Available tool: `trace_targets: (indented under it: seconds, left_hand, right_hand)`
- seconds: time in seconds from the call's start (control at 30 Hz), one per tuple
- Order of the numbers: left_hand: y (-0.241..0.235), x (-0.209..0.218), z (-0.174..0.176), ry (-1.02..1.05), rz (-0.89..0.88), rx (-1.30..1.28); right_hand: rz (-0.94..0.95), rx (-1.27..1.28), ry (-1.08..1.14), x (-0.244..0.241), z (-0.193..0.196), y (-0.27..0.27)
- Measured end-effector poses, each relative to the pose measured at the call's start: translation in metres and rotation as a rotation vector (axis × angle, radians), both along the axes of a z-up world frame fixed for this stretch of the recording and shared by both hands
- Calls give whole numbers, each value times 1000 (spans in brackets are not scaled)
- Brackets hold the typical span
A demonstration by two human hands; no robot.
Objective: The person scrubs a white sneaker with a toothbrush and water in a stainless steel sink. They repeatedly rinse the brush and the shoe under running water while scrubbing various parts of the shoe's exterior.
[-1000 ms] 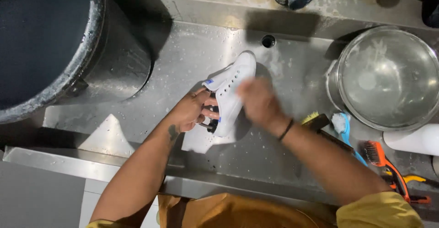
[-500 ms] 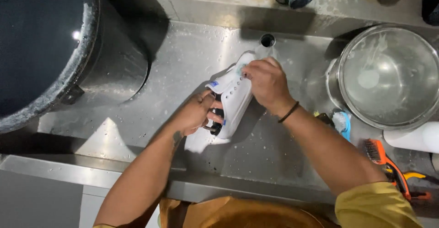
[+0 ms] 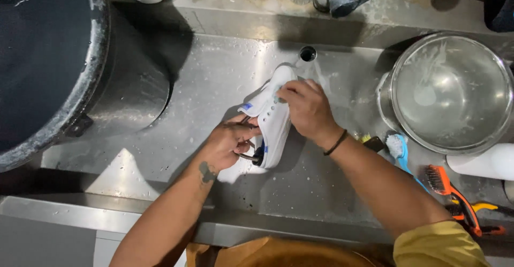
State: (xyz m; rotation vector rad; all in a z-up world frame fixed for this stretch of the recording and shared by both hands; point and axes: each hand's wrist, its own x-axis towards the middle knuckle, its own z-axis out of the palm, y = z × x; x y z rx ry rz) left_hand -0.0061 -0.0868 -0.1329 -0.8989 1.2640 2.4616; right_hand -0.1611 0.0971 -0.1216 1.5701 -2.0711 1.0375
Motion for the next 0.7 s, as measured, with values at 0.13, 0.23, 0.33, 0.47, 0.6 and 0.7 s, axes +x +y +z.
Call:
trace_targets:
  seconds: [0.13, 0.23, 0.33, 0.47, 0.6, 0.7]
  left_hand:
    - [3, -4, 24, 48, 47, 54]
    - [7, -7, 40, -20, 70, -13]
    - [13, -11, 43, -68, 98, -35]
    - [9, -14, 40, -127, 97, -155]
    - [13, -13, 40, -168, 141, -182]
    - [13, -19, 51, -197, 128, -208]
  right_hand:
    - [77, 13, -88, 28, 15, -5]
    - [31, -60, -48, -14, -12, -3]
    - [38, -61, -66, 11, 20, -5]
    - [235, -85, -222, 10, 25, -11]
    - [195, -70, -49, 6, -1, -18]
    - [167, -63, 84, 3, -1, -18]
